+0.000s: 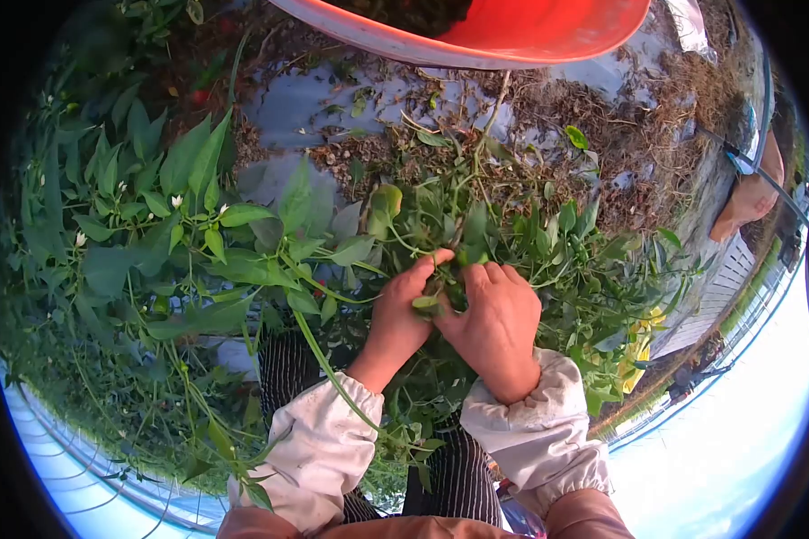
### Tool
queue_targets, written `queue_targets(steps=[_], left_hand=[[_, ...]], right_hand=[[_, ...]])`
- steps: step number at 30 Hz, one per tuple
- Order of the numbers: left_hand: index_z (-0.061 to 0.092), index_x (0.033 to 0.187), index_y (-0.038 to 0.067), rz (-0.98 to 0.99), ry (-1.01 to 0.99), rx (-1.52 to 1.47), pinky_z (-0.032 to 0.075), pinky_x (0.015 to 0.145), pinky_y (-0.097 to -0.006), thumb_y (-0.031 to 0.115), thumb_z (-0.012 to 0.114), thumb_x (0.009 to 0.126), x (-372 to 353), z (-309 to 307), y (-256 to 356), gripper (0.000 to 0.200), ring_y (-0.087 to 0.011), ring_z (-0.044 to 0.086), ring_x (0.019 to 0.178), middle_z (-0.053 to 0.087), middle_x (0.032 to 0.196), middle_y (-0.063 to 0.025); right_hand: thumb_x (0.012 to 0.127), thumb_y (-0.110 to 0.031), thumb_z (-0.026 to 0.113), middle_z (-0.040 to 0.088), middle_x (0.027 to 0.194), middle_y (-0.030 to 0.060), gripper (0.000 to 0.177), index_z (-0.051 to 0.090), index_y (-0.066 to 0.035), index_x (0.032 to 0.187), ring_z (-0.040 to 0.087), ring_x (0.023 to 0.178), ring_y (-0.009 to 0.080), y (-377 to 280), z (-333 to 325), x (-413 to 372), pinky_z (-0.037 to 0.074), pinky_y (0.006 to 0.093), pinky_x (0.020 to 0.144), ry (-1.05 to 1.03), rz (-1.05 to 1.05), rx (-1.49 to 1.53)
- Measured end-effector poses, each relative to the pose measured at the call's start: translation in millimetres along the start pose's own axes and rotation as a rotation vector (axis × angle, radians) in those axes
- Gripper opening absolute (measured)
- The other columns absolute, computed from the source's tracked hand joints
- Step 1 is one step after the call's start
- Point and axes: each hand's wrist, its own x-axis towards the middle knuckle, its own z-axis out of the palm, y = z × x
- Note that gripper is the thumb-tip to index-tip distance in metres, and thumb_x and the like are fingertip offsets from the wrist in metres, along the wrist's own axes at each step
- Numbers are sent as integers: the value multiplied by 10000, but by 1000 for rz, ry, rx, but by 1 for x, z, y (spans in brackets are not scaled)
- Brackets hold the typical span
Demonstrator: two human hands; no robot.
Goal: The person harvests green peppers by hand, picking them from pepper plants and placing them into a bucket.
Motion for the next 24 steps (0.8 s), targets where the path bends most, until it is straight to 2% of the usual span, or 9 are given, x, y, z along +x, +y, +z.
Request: queue_targets(steps=[3,6,9,13,16,19,20,21,24], left_hand=[[615,1161,37,-6,-2,-152,513,822,-308,-1,547,895,1,3,-4,278,-214,667,862,700,992,-94],[623,1127,6,-221,17,-494,510,823,-285,5,520,941,0,2,0,213,-126,644,858,707,992,-53],[607,1207,2,-292,-4,-653,484,881,-274,-8,538,904,1,1,2,311,-127,631,928,683,1086,-45],[532,1301,49,-332,-92,-849,431,995,-293,75,631,896,-2,-13,11,418,-129,590,1109,652,1221,-46],[473,1360,89,-295,-207,-930,380,1025,-278,243,729,868,-9,-25,20,576,-102,508,1181,615,1221,-11],[574,1267,62,-316,-145,-766,424,971,-280,364,739,881,-11,-15,10,517,-109,561,1066,647,1120,-18],[595,1260,53,-292,-160,-625,437,963,-284,389,724,891,-10,-12,4,515,-124,584,1035,655,1110,-27],[667,1131,41,-300,-79,-712,456,916,-269,298,689,933,-10,-7,4,325,-106,593,965,670,1032,-12],[666,1145,35,-336,-79,-765,460,906,-259,285,677,943,-11,-7,5,322,-101,592,971,668,1029,-10]], right_hand=[[765,-257,724,677,774,119,270,620,-14,821,640,643,313,15,-5,-11,500,390,598,-85,200,468],[892,-197,671,666,835,23,207,623,-32,1006,616,715,116,52,-34,-10,480,264,617,-231,638,1554],[914,-137,648,654,867,15,179,602,-40,1057,596,765,79,56,-40,-1,468,224,655,-88,646,1683],[947,-94,606,630,869,-13,106,598,-29,1031,568,765,73,51,-7,-1,454,227,657,-138,573,1441],[901,-93,660,604,809,33,157,590,-22,1022,602,758,140,44,14,-14,462,281,632,19,218,898],[790,-44,664,611,860,119,219,634,-57,1006,602,724,327,22,15,-18,500,377,633,136,-99,491],[790,-44,664,611,860,119,219,634,-57,1006,602,724,327,17,14,-18,500,377,633,139,-104,494],[788,-58,667,599,837,107,216,647,-63,1004,601,713,314,12,12,-19,496,387,618,123,-101,431],[795,-103,672,563,761,82,200,679,-81,994,599,668,292,9,12,-20,479,403,567,117,-117,308]])
